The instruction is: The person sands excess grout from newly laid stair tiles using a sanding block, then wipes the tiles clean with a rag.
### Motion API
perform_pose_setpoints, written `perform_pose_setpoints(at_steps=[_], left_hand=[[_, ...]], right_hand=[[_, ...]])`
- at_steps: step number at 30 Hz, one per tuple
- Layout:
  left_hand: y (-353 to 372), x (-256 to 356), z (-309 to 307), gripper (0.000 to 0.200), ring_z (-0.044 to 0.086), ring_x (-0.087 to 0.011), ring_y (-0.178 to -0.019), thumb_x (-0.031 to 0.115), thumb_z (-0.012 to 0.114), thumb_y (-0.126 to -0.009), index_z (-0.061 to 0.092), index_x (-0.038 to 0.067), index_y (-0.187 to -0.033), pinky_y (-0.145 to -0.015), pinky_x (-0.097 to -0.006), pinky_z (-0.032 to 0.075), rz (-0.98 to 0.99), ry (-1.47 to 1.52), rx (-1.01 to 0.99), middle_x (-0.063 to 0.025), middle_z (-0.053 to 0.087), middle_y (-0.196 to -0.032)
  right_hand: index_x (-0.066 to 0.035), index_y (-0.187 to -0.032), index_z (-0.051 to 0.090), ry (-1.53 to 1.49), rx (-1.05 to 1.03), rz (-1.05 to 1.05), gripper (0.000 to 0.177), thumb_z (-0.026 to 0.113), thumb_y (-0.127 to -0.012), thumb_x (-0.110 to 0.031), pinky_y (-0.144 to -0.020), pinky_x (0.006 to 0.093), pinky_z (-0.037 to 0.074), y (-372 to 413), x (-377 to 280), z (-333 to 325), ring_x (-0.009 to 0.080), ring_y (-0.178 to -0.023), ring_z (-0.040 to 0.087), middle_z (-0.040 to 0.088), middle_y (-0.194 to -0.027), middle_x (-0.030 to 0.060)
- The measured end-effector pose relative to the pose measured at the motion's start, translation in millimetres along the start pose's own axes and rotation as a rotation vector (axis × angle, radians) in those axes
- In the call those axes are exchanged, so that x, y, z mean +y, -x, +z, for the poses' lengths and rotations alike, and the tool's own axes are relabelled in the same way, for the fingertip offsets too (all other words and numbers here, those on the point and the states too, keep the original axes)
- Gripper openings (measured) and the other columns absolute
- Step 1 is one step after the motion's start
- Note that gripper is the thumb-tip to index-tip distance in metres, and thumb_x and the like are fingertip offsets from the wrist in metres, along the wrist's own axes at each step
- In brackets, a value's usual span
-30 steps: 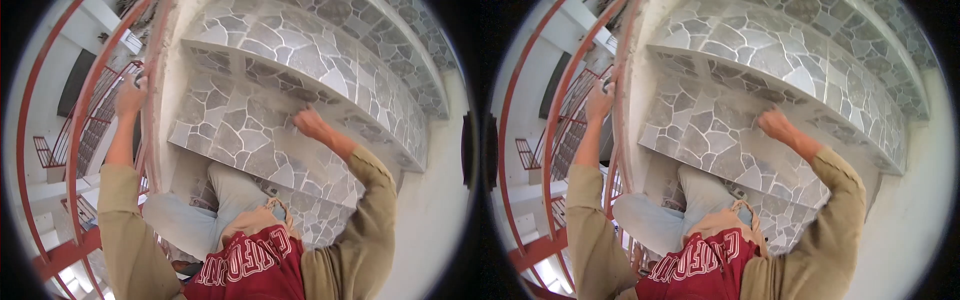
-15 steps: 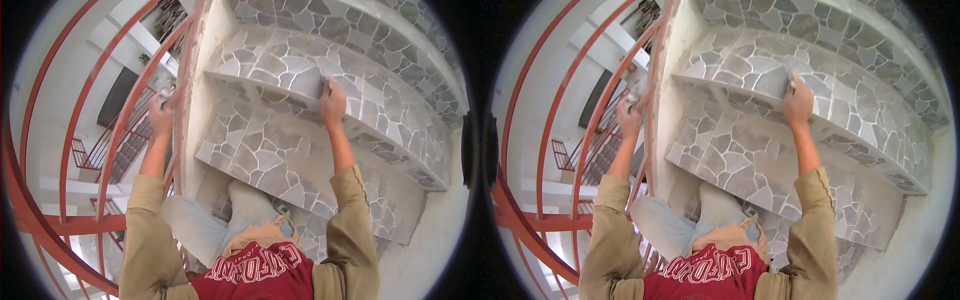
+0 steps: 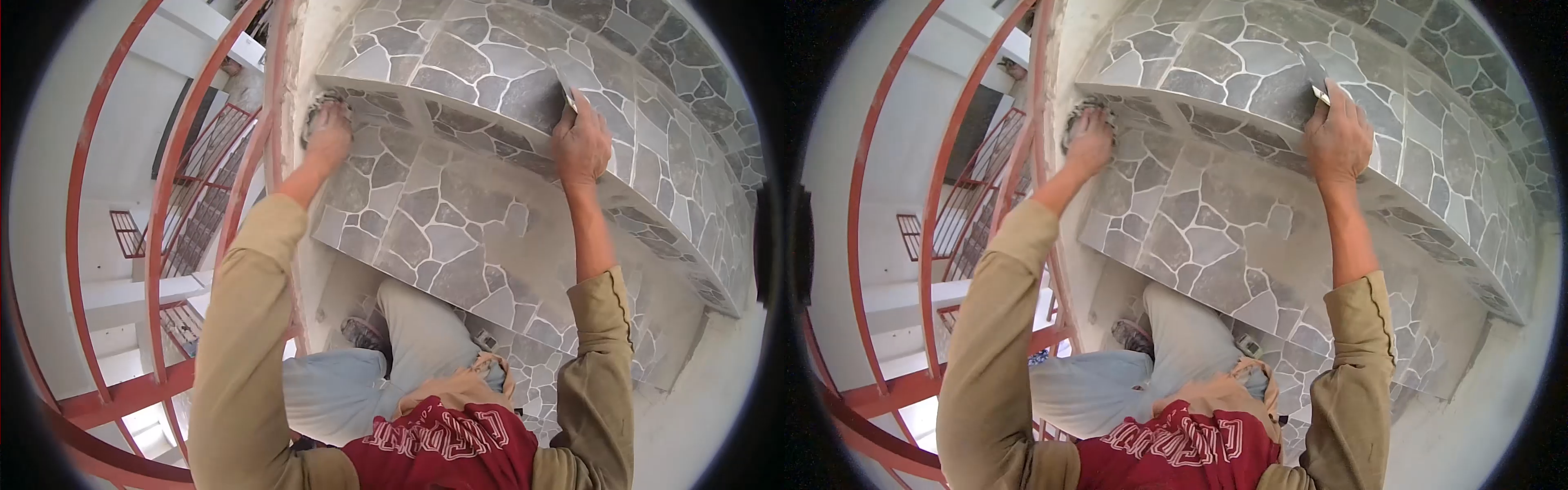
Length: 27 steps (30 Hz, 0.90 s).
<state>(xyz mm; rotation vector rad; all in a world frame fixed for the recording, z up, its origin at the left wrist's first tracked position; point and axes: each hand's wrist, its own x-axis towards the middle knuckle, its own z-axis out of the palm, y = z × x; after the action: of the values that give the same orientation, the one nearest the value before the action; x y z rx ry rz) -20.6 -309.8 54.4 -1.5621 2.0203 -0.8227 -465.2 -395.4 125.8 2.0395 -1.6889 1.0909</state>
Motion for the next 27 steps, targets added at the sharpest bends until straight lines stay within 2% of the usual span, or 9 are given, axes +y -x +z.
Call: perform_pose_setpoints(at_steps=[4,5,9,13,16,17,24,26,27], left_hand=[[-8.9,-4.6,-10.2,0.042,0.047,-0.0328,-0.138,0.024,0.052,-0.088,0.068,0.003,-0.121,-0.119,-0.0557,0.026,0.06,0.266,-0.105,-0.0178,0.063,-0.135],[-15.5,-15.6,-15.1,0.042,0.049,-0.0313,-0.136,0.021,0.056,-0.086,0.066,0.004,-0.123,-0.118,-0.0569,0.027,0.003,0.159,-0.244,-0.0153,0.063,-0.134],[-0.9,-86.9,-64.9,0.027,0.056,-0.0302,-0.123,0.013,0.061,-0.082,0.071,0.004,-0.106,-0.113,-0.0531,0.033,0.114,0.144,0.32,-0.0132,0.066,-0.117],[-11.2,-59.3,-35.2,0.03,0.052,-0.0322,-0.125,0.019,0.058,-0.085,0.071,0.001,-0.105,-0.111,-0.0446,0.036,0.128,0.049,0.104,-0.0143,0.063,-0.117],[-18.0,-17.0,1.0,0.033,0.049,-0.0342,-0.127,0.021,0.056,-0.087,0.07,-0.001,-0.107,-0.11,-0.0449,0.037,0.085,0.097,0.074,-0.0166,0.061,-0.119],[-15.3,-16.3,10.0,0.034,0.048,-0.035,-0.127,0.021,0.056,-0.088,0.07,-0.002,-0.108,-0.111,-0.0454,0.038,0.111,0.041,0.157,-0.0175,0.059,-0.121],[-5.2,-17.9,7.7,0.036,0.047,-0.0327,-0.131,0.021,0.054,-0.089,0.069,-0.001,-0.114,-0.114,-0.0436,0.036,0.073,0.149,-0.013,-0.0163,0.059,-0.129],[8.7,-12.2,14.3,0.037,0.049,-0.0316,-0.13,0.019,0.052,-0.09,0.068,0.0,-0.118,-0.115,-0.0445,0.036,0.206,0.069,0.008,-0.0166,0.06,-0.132],[22.8,-4.7,16.2,0.037,0.049,-0.0314,-0.131,0.02,0.054,-0.089,0.068,0.0,-0.117,-0.115,-0.0444,0.035,0.175,0.124,0.004,-0.0158,0.062,-0.128]], right_hand=[[-0.015,-0.12,0.069,0.001,0.085,-0.028,0.031,0.067,-0.089,-0.019,-0.081,0.0413,0.051,-8.2,13.9,-0.1,0.027,-0.095,0.068,0.074,-0.108,0.0039],[-0.015,-0.12,0.069,0.0,0.097,-0.047,0.031,0.066,-0.089,-0.019,-0.08,0.0412,0.052,-7.3,14.6,2.2,0.0269,-0.095,0.068,0.074,-0.107,0.0035],[-0.017,-0.119,0.07,0.008,0.071,-0.019,0.031,0.066,-0.088,-0.018,-0.08,0.0405,0.052,0.5,5.9,1.7,0.0261,-0.094,0.068,0.074,-0.105,0.0027],[-0.017,-0.119,0.07,-0.008,0.082,-0.016,0.031,0.067,-0.088,-0.018,-0.079,0.0399,0.052,1.1,7.3,6.0,0.0257,-0.092,0.068,0.074,-0.104,0.0026],[-0.017,-0.118,0.07,0.022,0.093,-0.068,0.031,0.067,-0.087,-0.018,-0.079,0.0399,0.052,-2.0,15.2,11.2,0.0255,-0.091,0.068,0.074,-0.104,0.0026],[-0.017,-0.118,0.07,0.007,0.075,-0.049,0.031,0.067,-0.087,-0.018,-0.08,0.0401,0.051,-0.6,14.2,10.2,0.0256,-0.092,0.067,0.074,-0.104,0.0027],[-0.017,-0.12,0.069,-0.027,0.053,-0.042,0.034,0.068,-0.086,-0.018,-0.08,0.041,0.05,-0.1,12.4,5.6,0.027,-0.091,0.067,0.074,-0.104,0.0024],[-0.017,-0.12,0.069,-0.024,0.053,-0.038,0.034,0.068,-0.086,-0.019,-0.08,0.0412,0.05,1.1,13.8,5.4,0.0269,-0.093,0.066,0.074,-0.105,0.0019],[-0.017,-0.121,0.069,-0.006,0.03,-0.039,0.035,0.069,-0.086,-0.019,-0.081,0.0415,0.05,0.2,16.7,4.4,0.0268,-0.094,0.066,0.074,-0.107,0.0014]])
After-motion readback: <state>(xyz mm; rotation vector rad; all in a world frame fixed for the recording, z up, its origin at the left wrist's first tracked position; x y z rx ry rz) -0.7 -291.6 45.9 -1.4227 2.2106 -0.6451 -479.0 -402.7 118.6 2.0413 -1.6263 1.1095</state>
